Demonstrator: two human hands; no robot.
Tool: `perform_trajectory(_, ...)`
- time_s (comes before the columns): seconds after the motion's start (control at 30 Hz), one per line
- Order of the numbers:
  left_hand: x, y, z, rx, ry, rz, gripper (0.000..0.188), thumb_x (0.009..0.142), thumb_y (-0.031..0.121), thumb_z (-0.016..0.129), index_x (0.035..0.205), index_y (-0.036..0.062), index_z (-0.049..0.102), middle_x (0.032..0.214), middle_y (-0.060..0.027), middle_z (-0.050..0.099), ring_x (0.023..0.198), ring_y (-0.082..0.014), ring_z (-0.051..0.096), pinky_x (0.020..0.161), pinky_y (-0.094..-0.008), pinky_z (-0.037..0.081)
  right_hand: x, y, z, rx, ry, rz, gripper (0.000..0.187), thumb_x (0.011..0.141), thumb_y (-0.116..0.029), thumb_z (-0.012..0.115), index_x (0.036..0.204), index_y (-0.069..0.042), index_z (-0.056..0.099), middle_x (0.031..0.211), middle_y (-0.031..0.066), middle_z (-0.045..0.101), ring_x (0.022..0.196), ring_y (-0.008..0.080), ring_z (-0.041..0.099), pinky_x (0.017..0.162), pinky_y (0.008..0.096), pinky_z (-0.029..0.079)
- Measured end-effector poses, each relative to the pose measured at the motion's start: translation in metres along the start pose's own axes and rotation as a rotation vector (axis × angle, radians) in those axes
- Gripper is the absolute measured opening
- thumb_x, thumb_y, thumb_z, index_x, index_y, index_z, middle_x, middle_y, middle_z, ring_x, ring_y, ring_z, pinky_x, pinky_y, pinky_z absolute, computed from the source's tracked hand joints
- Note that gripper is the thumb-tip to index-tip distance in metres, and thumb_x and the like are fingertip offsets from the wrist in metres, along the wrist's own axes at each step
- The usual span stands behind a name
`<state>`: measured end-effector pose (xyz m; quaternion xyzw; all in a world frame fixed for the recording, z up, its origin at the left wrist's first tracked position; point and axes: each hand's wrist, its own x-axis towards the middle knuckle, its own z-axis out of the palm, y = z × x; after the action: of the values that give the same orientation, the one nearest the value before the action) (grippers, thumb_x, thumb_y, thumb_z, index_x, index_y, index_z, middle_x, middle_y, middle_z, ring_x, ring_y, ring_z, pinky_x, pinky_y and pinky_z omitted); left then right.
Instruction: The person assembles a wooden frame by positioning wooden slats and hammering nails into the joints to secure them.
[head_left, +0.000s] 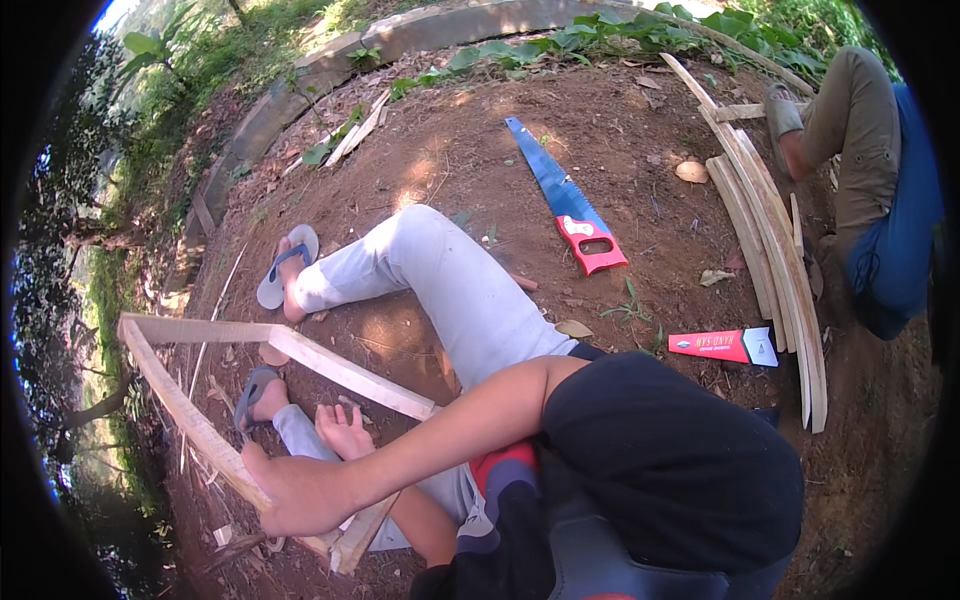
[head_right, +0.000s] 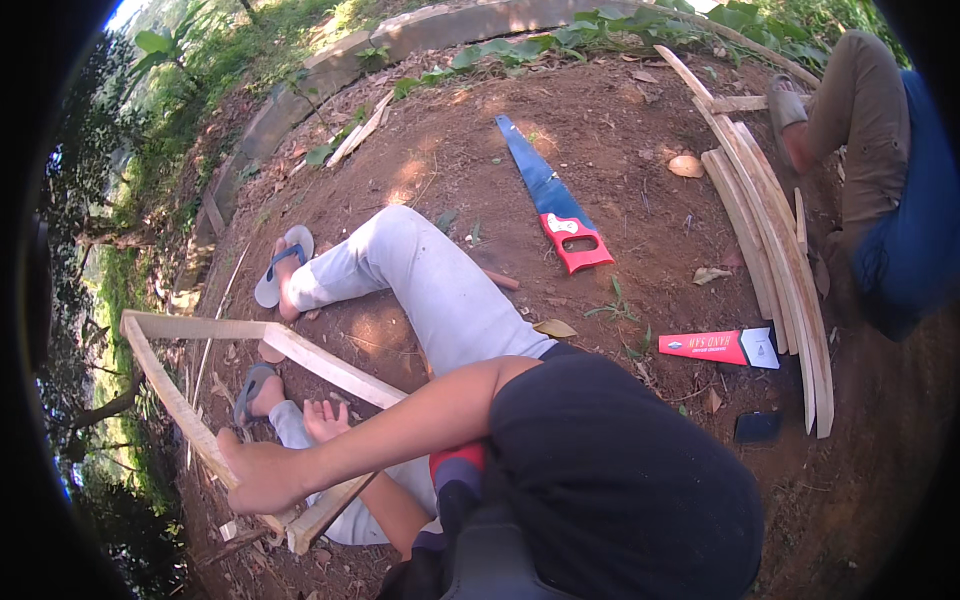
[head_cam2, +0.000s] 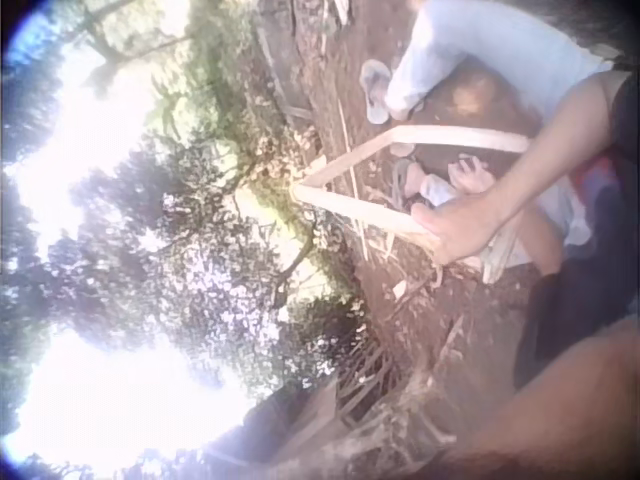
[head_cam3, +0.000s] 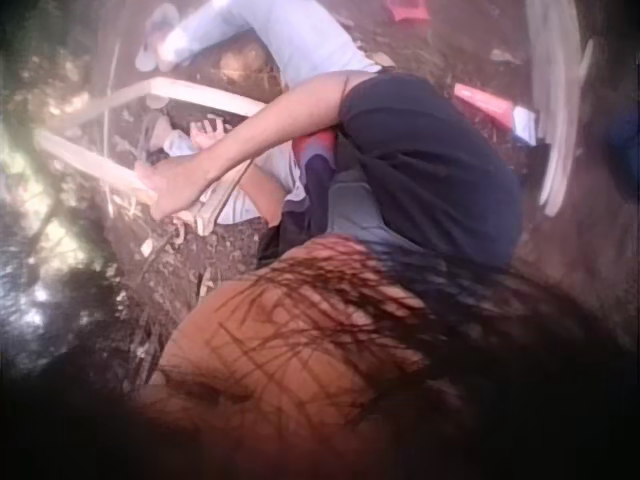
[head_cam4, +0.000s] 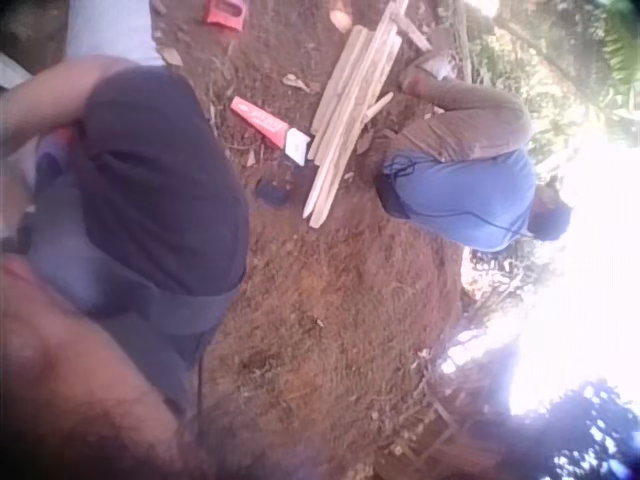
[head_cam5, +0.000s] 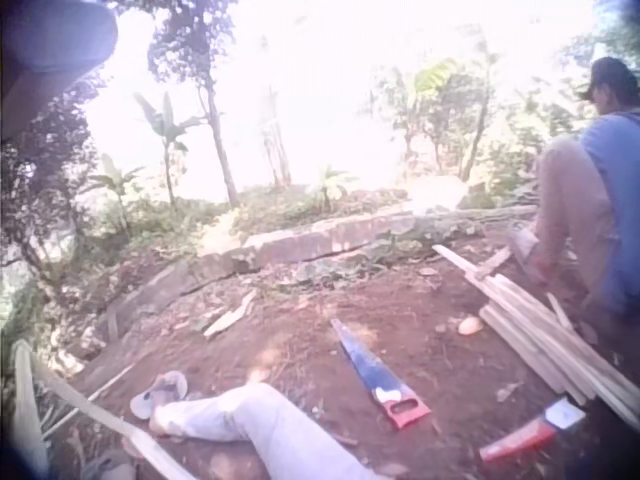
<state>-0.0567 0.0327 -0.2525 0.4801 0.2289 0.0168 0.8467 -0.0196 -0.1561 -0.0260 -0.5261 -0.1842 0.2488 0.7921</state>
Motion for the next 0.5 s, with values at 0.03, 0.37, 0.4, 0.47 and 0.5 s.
perform_trajectory(0.03, -0.001, 0.005, 0.000, 0.001, -0.010, 0.004, 0.082, 0.085, 0.075, 0.033, 0.133, 0.0085, 0.040, 0.127, -0.0119, 0.049, 0.115, -0.0265, 0.049, 0.095, -0.0427, 0.045, 0.007, 0.004, 0.000, -0.029, 0.051, -0.018, 0.053, 0.074, -0.019, 0.057, 0.104, 0.011, 0.026, 0.075, 0.0325, 0.057, 0.071, 0.0432, 0.061, 0.069, 0.0449, 0.048)
perform_trajectory(0.37, -0.014, 0.024, 0.005, 0.009, -0.142, 0.033, 0.076, 0.088, 0.070, 0.033, 0.131, 0.0074, 0.043, 0.125, -0.0127, 0.052, 0.113, -0.0273, 0.052, 0.095, -0.0427, 0.045, 0.027, 0.017, 0.020, -0.224, 0.014, 0.063, 0.068, 0.074, -0.034, 0.053, 0.118, 0.010, 0.024, 0.113, 0.0340, 0.038, 0.109, 0.0373, 0.041, 0.098, 0.0498, 0.028)
perform_trajectory(0.4, -0.016, 0.025, 0.007, 0.011, -0.162, 0.035, 0.076, 0.088, 0.070, 0.033, 0.131, 0.0073, 0.043, 0.125, -0.0128, 0.052, 0.113, -0.0274, 0.052, 0.094, -0.0427, 0.045, 0.027, 0.017, 0.025, -0.278, 0.041, 0.068, 0.068, 0.074, -0.034, 0.053, 0.118, 0.010, 0.025, 0.115, 0.0336, 0.038, 0.109, 0.0368, 0.041, 0.098, 0.0493, 0.028)
perform_trajectory(0.47, -0.019, 0.028, 0.007, 0.009, -0.195, 0.034, 0.075, 0.089, 0.069, 0.033, 0.130, 0.0071, 0.043, 0.125, -0.0130, 0.052, 0.112, -0.0276, 0.053, 0.094, -0.0427, 0.045, 0.026, 0.020, 0.039, -0.397, 0.111, 0.107, 0.069, 0.073, -0.035, 0.054, 0.117, 0.010, 0.026, 0.117, 0.0327, 0.038, 0.109, 0.0359, 0.041, 0.097, 0.0484, 0.029)
perform_trajectory(0.5, -0.021, 0.032, 0.008, 0.015, -0.210, 0.034, 0.074, 0.089, 0.068, 0.033, 0.130, 0.0070, 0.044, 0.125, -0.0131, 0.052, 0.112, -0.0277, 0.053, 0.094, -0.0427, 0.045, 0.024, 0.014, 0.037, -0.455, 0.042, 0.184, 0.067, 0.072, -0.038, 0.055, 0.114, 0.007, 0.028, 0.122, 0.0318, 0.034, 0.113, 0.0358, 0.039, 0.095, 0.0479, 0.030)
